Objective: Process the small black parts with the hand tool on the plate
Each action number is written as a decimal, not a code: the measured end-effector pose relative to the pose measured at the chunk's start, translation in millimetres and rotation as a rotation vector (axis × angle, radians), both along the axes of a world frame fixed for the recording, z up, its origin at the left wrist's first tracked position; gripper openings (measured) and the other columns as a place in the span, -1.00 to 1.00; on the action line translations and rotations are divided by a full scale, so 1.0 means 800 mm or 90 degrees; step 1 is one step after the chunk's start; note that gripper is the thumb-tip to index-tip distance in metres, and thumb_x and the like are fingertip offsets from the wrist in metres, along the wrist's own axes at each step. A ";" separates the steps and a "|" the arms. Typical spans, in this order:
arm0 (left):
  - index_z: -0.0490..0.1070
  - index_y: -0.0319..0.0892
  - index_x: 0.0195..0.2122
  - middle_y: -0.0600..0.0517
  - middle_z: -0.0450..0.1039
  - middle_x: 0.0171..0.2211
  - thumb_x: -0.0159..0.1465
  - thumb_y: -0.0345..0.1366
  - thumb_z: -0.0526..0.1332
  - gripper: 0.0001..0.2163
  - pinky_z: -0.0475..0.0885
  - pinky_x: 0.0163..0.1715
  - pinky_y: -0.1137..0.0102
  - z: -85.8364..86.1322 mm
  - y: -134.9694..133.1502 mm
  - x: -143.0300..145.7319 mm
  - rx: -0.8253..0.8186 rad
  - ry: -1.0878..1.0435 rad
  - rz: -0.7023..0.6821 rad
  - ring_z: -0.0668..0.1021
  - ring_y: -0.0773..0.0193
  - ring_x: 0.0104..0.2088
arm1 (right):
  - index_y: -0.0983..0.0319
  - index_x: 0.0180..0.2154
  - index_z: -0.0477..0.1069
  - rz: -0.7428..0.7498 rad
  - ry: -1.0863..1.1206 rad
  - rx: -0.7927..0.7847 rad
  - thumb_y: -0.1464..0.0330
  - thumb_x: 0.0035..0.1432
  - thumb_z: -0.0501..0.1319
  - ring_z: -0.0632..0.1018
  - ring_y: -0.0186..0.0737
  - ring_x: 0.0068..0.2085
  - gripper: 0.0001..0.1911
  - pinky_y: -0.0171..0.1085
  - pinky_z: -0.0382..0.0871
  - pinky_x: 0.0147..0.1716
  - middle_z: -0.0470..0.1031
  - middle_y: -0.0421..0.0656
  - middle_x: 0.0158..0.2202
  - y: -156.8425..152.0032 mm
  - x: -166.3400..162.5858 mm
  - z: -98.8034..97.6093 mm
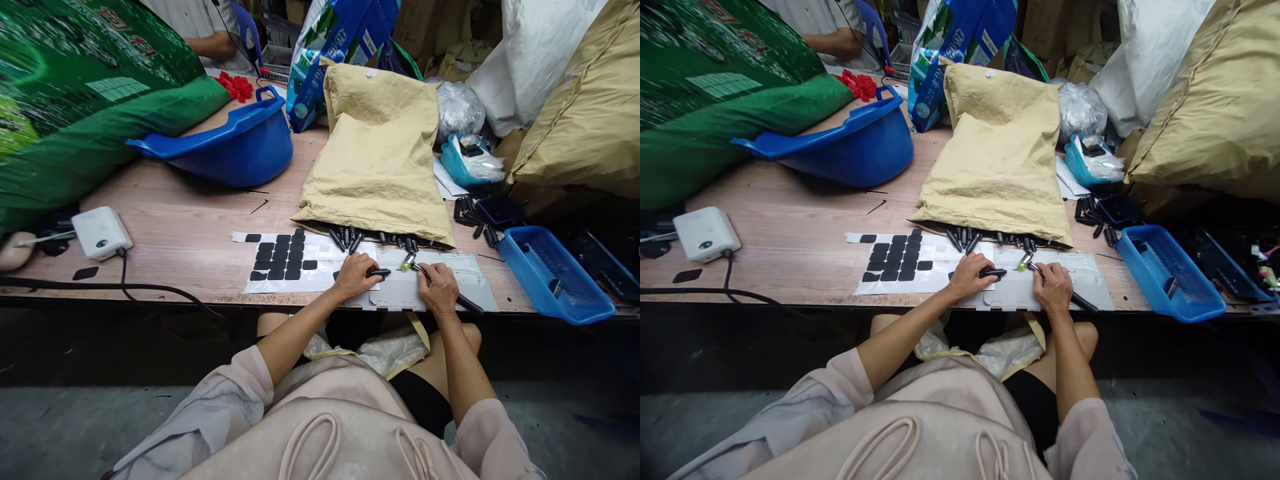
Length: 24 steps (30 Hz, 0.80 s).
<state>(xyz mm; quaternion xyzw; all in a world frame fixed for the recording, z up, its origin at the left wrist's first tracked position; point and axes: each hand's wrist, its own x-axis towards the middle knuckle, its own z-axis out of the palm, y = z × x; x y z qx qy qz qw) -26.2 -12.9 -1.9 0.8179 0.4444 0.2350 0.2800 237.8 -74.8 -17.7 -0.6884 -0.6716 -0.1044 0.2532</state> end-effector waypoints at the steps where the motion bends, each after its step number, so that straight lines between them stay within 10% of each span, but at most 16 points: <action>1: 0.55 -0.13 -0.19 -0.03 0.54 -0.23 0.28 -0.22 0.40 -0.85 0.36 -0.01 0.18 0.001 0.000 -0.001 0.007 0.002 -0.004 0.50 0.08 -0.10 | 0.14 -0.08 0.62 0.000 0.001 -0.002 0.28 0.30 0.17 0.38 -0.12 -0.23 -0.72 -0.17 0.25 -0.14 0.48 -0.09 -0.24 0.000 0.000 0.000; 11: 0.51 -0.14 -0.03 -0.04 0.60 -0.21 0.48 -0.07 0.14 -0.71 0.39 -0.25 0.38 0.000 -0.122 -0.016 0.006 -0.032 -0.392 0.60 0.22 -0.23 | 0.13 -0.07 0.63 -0.004 0.017 -0.012 0.26 0.31 0.16 0.37 -0.12 -0.20 -0.71 -0.17 0.25 -0.14 0.46 -0.09 -0.24 0.001 -0.001 0.001; 19: 0.53 -0.04 0.06 -0.06 0.65 -0.04 0.40 -0.13 0.20 -0.72 0.51 -0.16 0.29 -0.085 -0.138 -0.010 -0.314 0.205 -0.187 0.67 0.04 -0.04 | 0.14 -0.07 0.63 -0.004 0.013 -0.022 0.29 0.30 0.18 0.39 -0.11 -0.18 -0.72 -0.17 0.26 -0.15 0.46 -0.09 -0.24 0.001 -0.002 0.002; 24: 0.56 -0.04 0.02 -0.05 0.67 -0.13 0.30 -0.22 0.31 -0.73 0.49 -0.23 0.32 -0.041 -0.136 -0.011 -0.266 0.163 -0.297 0.68 0.05 -0.14 | 0.14 -0.08 0.63 -0.005 0.015 -0.013 0.29 0.29 0.19 0.38 -0.11 -0.19 -0.73 -0.16 0.26 -0.14 0.46 -0.09 -0.25 0.001 -0.002 0.001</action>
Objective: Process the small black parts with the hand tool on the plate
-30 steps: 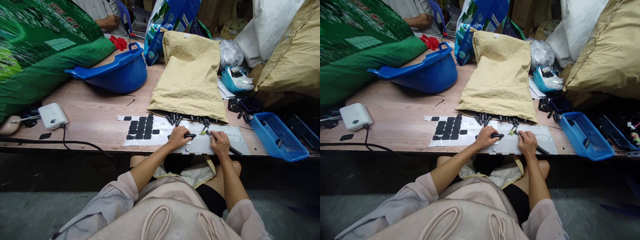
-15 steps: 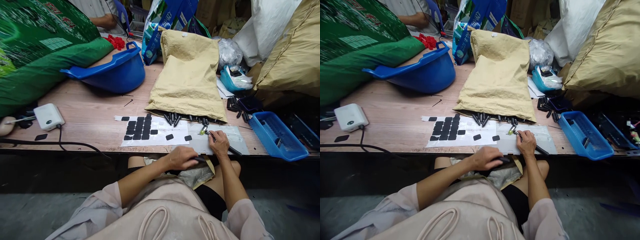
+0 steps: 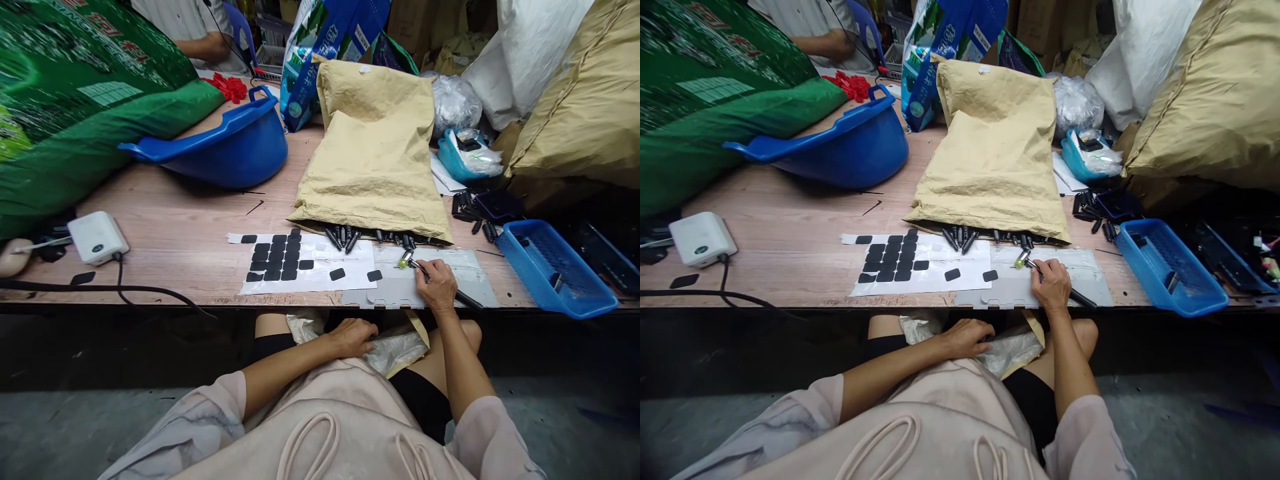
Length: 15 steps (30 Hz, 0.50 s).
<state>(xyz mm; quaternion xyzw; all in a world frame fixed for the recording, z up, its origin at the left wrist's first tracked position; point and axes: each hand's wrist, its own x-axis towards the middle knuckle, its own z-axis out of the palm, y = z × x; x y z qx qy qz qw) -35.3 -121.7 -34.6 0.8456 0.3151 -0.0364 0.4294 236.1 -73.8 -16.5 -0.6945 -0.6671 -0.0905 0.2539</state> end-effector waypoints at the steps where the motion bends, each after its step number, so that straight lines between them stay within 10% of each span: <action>1: 0.57 -0.03 0.00 -0.02 0.67 -0.16 0.29 -0.23 0.33 -0.74 0.47 -0.25 0.35 0.020 0.001 0.000 0.018 -0.056 -0.031 0.67 0.09 -0.18 | 0.14 -0.08 0.63 0.000 0.000 -0.001 0.28 0.29 0.19 0.38 -0.11 -0.19 -0.73 -0.16 0.26 -0.14 0.46 -0.09 -0.25 0.000 0.000 0.000; 5: 0.51 -0.05 0.17 0.04 0.62 -0.33 0.38 -0.09 0.27 -0.63 0.40 -0.33 0.44 0.109 0.031 -0.001 0.062 -0.272 0.081 0.59 0.28 -0.37 | 0.14 -0.07 0.63 0.001 0.000 -0.006 0.28 0.29 0.19 0.39 -0.12 -0.20 -0.72 -0.17 0.25 -0.17 0.47 -0.09 -0.25 0.000 0.000 0.000; 9: 0.61 -0.20 -0.15 0.06 0.50 -0.48 0.35 -0.15 0.31 -0.77 0.35 -0.38 0.42 0.175 0.119 0.002 0.108 -0.166 0.194 0.50 0.33 -0.46 | 0.14 -0.09 0.65 -0.003 0.004 -0.001 0.28 0.27 0.22 0.39 -0.12 -0.21 -0.74 -0.18 0.25 -0.18 0.48 -0.09 -0.25 0.000 -0.001 0.001; 15: 0.50 -0.31 0.12 -0.03 0.47 -0.13 0.52 -0.32 -0.01 -0.66 0.39 -0.06 0.20 0.246 0.265 0.049 0.348 -0.195 0.300 0.57 0.20 -0.06 | 0.13 -0.11 0.64 -0.004 0.018 -0.003 0.27 0.27 0.21 0.39 -0.12 -0.20 -0.74 -0.18 0.23 -0.18 0.46 -0.09 -0.25 0.001 -0.001 0.000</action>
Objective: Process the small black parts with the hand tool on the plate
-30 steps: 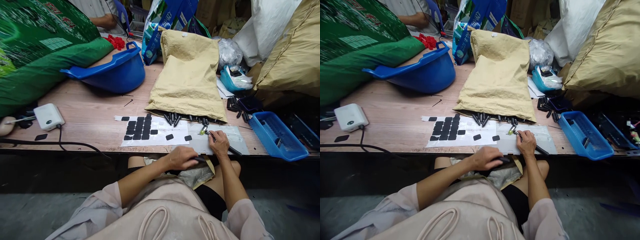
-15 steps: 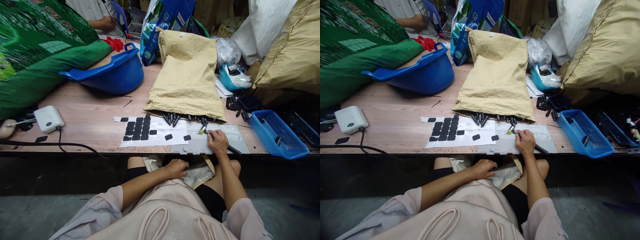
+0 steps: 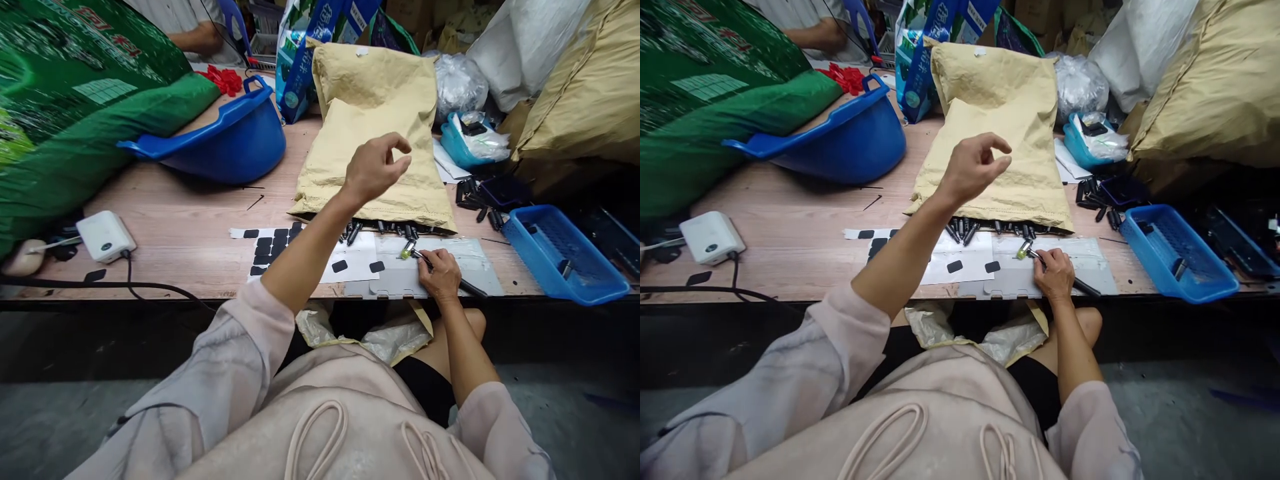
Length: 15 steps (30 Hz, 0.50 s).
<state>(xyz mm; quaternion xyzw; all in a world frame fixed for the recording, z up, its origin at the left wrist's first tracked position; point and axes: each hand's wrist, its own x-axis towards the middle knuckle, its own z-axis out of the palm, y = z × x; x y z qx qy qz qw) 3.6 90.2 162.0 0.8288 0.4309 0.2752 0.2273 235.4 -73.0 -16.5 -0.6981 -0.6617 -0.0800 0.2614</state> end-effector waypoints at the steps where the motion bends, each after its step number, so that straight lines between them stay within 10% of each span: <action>1: 0.51 -0.29 0.11 -0.03 0.47 -0.10 0.49 -0.34 0.05 -0.69 0.39 -0.02 0.18 0.004 0.013 0.008 0.001 0.029 -0.005 0.56 0.17 -0.03 | 0.13 -0.10 0.63 0.001 0.001 -0.002 0.27 0.27 0.21 0.39 -0.12 -0.20 -0.74 -0.18 0.24 -0.18 0.46 -0.09 -0.25 0.000 0.000 0.000; 8: 0.66 -0.06 -0.04 -0.04 0.55 -0.13 0.11 -0.54 0.25 -0.57 0.40 -0.11 0.33 -0.060 0.020 0.011 0.018 0.331 -0.258 0.57 0.11 -0.07 | 0.14 -0.11 0.64 0.001 0.005 0.006 0.29 0.27 0.21 0.39 -0.12 -0.19 -0.74 -0.17 0.26 -0.15 0.45 -0.09 -0.26 0.000 0.000 -0.004; 15: 0.64 -0.15 -0.27 -0.11 0.50 -0.15 0.10 -0.53 0.26 -0.76 0.36 -0.10 0.27 -0.109 0.017 0.014 0.124 0.345 -0.284 0.51 0.04 -0.05 | 0.14 -0.09 0.63 -0.001 0.005 -0.005 0.29 0.28 0.20 0.39 -0.12 -0.19 -0.73 -0.18 0.26 -0.15 0.46 -0.09 -0.25 0.000 -0.001 -0.003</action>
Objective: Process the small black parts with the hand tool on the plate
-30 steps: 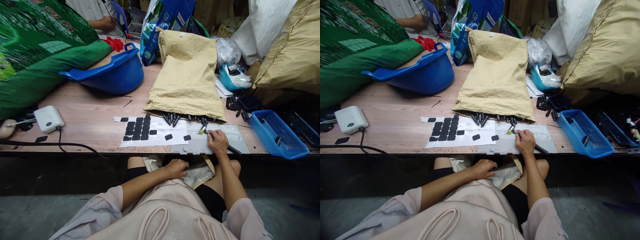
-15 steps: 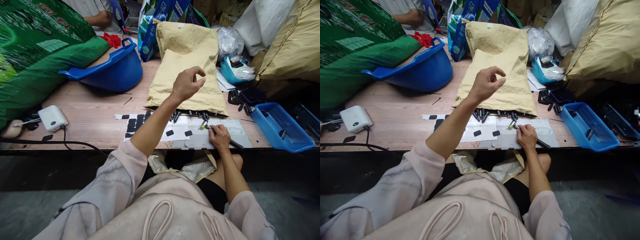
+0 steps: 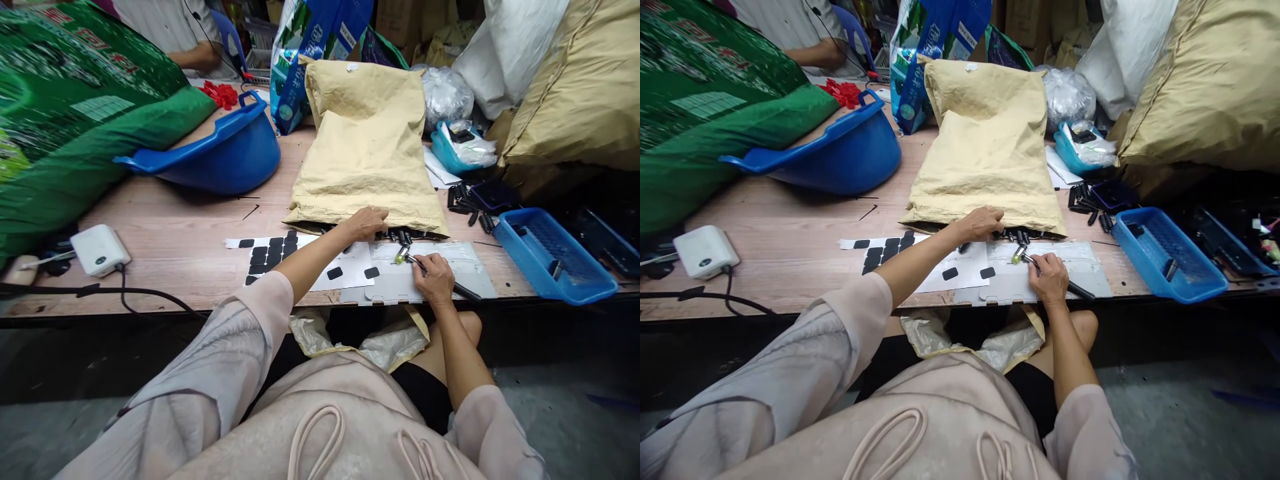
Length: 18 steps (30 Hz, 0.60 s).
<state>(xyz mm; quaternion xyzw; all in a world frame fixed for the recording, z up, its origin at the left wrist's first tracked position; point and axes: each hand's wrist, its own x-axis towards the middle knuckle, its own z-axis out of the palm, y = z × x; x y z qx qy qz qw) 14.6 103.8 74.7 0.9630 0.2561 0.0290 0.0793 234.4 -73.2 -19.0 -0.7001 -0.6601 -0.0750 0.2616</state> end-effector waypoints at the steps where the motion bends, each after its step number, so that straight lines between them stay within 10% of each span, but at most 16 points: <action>1: 0.61 -0.16 -0.30 -0.13 0.50 -0.13 0.13 -0.50 0.26 -0.82 0.35 -0.08 0.26 0.000 -0.004 0.002 0.005 -0.015 -0.005 0.50 0.03 -0.04 | 0.14 -0.09 0.63 0.001 0.000 -0.001 0.29 0.28 0.20 0.39 -0.12 -0.19 -0.73 -0.18 0.27 -0.15 0.46 -0.09 -0.25 0.000 0.000 0.000; 7: 0.57 -0.12 -0.15 -0.07 0.56 -0.14 0.23 -0.34 0.34 -0.84 0.33 -0.06 0.25 -0.004 -0.061 -0.007 -0.081 -0.134 0.005 0.51 0.05 -0.07 | 0.14 -0.09 0.64 0.000 0.004 -0.004 0.30 0.27 0.21 0.39 -0.11 -0.18 -0.74 -0.16 0.27 -0.14 0.46 -0.08 -0.24 0.001 0.000 -0.001; 18: 0.56 -0.11 0.01 -0.09 0.49 -0.10 0.25 -0.20 0.40 -0.69 0.41 -0.01 0.23 -0.085 -0.125 -0.046 -0.185 -0.237 0.156 0.52 0.06 -0.04 | 0.14 -0.12 0.64 -0.007 0.002 0.008 0.29 0.27 0.21 0.38 -0.12 -0.20 -0.75 -0.17 0.25 -0.17 0.46 -0.09 -0.25 0.002 0.000 -0.003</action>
